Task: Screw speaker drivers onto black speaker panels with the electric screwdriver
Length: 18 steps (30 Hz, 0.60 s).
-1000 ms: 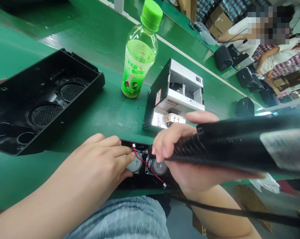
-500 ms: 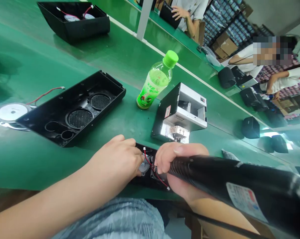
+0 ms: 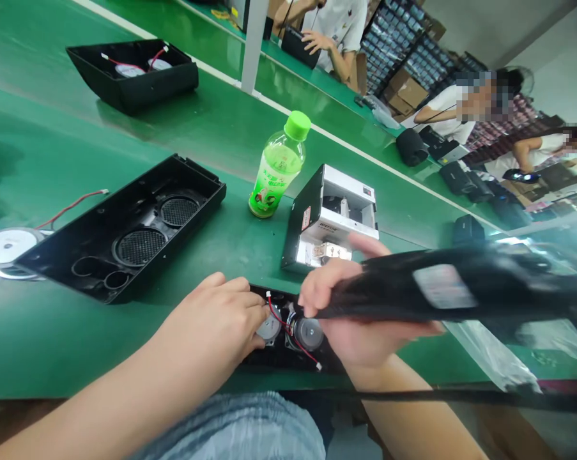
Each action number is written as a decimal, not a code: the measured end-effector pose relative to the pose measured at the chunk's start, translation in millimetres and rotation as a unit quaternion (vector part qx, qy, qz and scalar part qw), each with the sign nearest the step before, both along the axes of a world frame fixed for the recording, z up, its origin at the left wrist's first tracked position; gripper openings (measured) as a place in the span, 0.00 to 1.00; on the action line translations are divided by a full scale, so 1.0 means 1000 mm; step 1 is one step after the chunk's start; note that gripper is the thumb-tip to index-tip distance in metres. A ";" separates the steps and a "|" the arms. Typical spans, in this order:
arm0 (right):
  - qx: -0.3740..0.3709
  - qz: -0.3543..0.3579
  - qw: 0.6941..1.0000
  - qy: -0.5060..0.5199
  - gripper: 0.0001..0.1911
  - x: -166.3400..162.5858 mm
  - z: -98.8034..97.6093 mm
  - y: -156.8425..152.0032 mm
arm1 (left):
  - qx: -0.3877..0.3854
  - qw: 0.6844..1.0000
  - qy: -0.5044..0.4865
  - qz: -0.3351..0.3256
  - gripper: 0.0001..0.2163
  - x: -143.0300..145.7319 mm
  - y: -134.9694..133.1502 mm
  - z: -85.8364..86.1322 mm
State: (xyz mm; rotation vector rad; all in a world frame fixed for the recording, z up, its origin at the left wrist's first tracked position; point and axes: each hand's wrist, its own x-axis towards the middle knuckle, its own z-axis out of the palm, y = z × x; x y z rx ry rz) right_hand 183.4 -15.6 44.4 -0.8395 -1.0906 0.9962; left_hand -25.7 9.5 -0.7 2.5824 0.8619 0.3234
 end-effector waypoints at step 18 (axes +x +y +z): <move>0.127 -0.209 0.964 -0.109 0.35 0.040 0.037 0.053 | 0.031 0.997 -0.061 -0.023 0.11 -0.006 0.002 0.000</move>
